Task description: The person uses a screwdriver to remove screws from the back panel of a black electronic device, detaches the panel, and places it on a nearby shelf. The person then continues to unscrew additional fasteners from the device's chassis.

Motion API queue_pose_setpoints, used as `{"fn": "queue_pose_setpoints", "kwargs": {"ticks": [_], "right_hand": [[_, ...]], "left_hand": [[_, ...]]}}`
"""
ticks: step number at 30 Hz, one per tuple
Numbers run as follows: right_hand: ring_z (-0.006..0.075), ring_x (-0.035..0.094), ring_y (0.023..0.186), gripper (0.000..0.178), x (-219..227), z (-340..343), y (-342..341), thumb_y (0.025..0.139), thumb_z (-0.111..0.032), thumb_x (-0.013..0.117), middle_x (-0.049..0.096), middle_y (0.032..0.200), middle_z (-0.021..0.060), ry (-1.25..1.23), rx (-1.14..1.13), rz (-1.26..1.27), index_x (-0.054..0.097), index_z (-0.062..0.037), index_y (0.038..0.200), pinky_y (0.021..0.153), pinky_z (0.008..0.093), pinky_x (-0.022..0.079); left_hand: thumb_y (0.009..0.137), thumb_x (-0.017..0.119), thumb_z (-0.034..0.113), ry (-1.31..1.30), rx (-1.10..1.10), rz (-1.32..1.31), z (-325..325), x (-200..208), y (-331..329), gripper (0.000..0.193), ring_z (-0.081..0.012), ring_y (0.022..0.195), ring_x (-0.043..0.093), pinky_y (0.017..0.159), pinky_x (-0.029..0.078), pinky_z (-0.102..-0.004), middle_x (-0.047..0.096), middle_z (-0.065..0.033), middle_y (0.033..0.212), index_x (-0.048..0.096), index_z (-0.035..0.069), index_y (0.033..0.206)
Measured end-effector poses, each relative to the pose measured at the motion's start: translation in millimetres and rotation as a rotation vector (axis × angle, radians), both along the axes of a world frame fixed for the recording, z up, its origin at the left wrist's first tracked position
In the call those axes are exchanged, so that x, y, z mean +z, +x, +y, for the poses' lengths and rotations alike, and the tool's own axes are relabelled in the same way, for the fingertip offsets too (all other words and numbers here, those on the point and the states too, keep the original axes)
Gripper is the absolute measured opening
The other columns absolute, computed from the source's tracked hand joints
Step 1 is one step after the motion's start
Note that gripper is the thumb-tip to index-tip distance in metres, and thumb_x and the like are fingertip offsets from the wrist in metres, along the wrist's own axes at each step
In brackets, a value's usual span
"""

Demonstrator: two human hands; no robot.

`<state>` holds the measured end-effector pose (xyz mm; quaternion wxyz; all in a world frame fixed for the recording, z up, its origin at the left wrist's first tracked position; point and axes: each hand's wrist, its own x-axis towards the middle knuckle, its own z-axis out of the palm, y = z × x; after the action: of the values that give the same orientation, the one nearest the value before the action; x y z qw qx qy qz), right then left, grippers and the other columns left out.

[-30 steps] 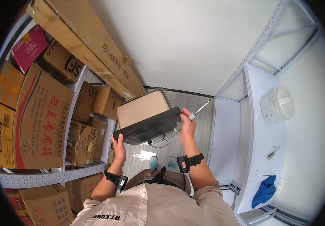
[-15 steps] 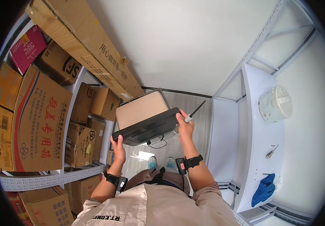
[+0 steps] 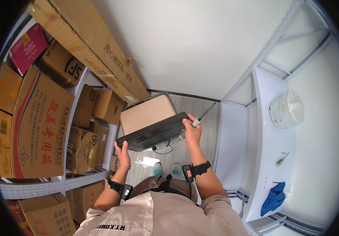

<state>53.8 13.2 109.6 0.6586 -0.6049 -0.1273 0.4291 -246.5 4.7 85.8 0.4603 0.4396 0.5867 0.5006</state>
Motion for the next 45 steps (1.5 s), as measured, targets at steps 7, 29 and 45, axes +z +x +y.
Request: {"fn": "queue_pose_setpoints", "kwargs": {"ticks": [7,29,45], "right_hand": [[0.0121,0.060,0.080,0.027,14.7,8.8,-1.9,0.081,-0.007,0.066,0.066,0.090,0.0062,-0.014,-0.047,-0.026,0.064,0.0014,0.107,0.071,0.0262,0.047],[0.0124,0.055,0.075,0.050,8.7,-2.2,-7.9,0.077,0.001,0.054,0.060,0.095,0.0037,-0.018,-0.006,-0.026,0.058,0.0001,0.127,0.061,0.0288,0.047],[0.0101,0.052,0.081,0.058,18.1,-9.6,-18.3,0.081,0.001,0.058,0.049,0.099,-0.0012,0.039,0.042,-0.085,0.051,-0.0059,0.138,0.068,0.0255,0.046]], "left_hand": [[0.088,0.072,0.025,0.004,-0.006,0.002,0.5,6.7,5.1,0.054,-0.0157,0.102,0.050,0.094,0.040,-0.0308,0.053,-0.0079,0.110,0.037,0.004,0.124],[0.075,0.070,0.010,-0.103,0.202,-0.245,6.7,22.4,25.4,0.055,-0.0154,0.093,0.051,0.089,0.040,-0.0299,0.053,-0.0052,0.100,0.040,0.005,0.121],[0.070,0.065,0.009,-0.202,0.264,-0.348,8.5,22.8,22.9,0.053,-0.0172,0.097,0.048,0.089,0.037,-0.0306,0.052,-0.0043,0.102,0.045,0.007,0.120]]}}
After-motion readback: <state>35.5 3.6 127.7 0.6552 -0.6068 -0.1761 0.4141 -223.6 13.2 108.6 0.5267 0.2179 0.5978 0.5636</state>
